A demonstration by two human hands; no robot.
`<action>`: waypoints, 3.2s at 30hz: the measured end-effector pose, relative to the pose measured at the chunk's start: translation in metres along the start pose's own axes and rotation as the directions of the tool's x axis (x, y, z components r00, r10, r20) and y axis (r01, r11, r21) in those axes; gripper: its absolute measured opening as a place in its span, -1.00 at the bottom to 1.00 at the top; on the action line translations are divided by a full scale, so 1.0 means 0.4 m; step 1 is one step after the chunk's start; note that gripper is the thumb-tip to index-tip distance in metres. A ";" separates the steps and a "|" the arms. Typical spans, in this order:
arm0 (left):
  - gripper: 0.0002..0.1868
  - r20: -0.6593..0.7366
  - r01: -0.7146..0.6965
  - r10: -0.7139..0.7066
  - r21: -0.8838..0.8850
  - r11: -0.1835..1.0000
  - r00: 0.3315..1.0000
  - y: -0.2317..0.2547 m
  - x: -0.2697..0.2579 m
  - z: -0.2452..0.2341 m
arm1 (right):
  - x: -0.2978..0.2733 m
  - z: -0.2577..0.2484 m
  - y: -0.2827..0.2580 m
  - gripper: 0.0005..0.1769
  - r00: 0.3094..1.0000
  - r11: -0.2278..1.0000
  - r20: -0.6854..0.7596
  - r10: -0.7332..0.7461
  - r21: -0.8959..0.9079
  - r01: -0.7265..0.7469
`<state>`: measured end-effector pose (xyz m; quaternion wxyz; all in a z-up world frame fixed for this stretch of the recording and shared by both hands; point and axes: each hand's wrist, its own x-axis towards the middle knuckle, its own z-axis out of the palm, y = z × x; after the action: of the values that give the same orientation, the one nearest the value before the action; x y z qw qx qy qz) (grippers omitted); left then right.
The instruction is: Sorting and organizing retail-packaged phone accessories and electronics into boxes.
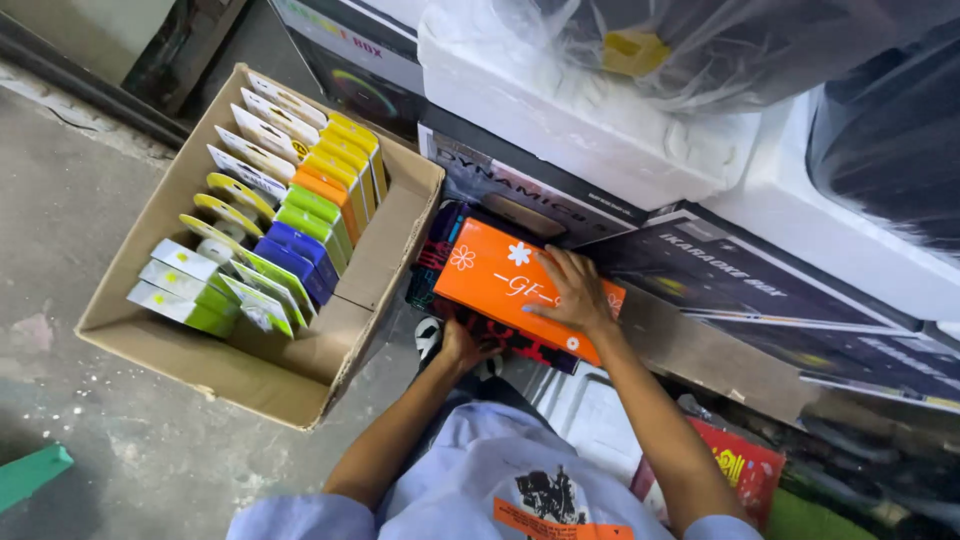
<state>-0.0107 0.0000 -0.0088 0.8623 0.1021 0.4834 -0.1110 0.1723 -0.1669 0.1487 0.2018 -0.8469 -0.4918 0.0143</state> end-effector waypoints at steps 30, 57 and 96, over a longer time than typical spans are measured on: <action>-0.66 0.520 -0.427 0.042 0.651 0.627 0.853 0.263 -0.186 0.118 | 0.022 -0.222 -0.175 -0.16 0.961 0.948 0.119 0.250 0.172 -0.268; -0.07 0.638 -0.280 -0.177 0.064 -0.958 0.750 0.105 0.030 0.450 | -0.011 -0.245 -0.158 -0.88 0.733 0.801 -0.335 0.592 0.347 -0.488; -0.72 0.449 -0.619 0.891 0.717 -0.321 0.058 0.407 -0.996 0.014 | 0.374 -0.301 -0.720 -0.87 0.941 0.793 0.034 -0.338 0.549 0.265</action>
<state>-0.1612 0.1908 0.3464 0.4418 0.7945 0.2807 0.3079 0.0383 0.0444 0.3877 0.3975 -0.6643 -0.6086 0.1741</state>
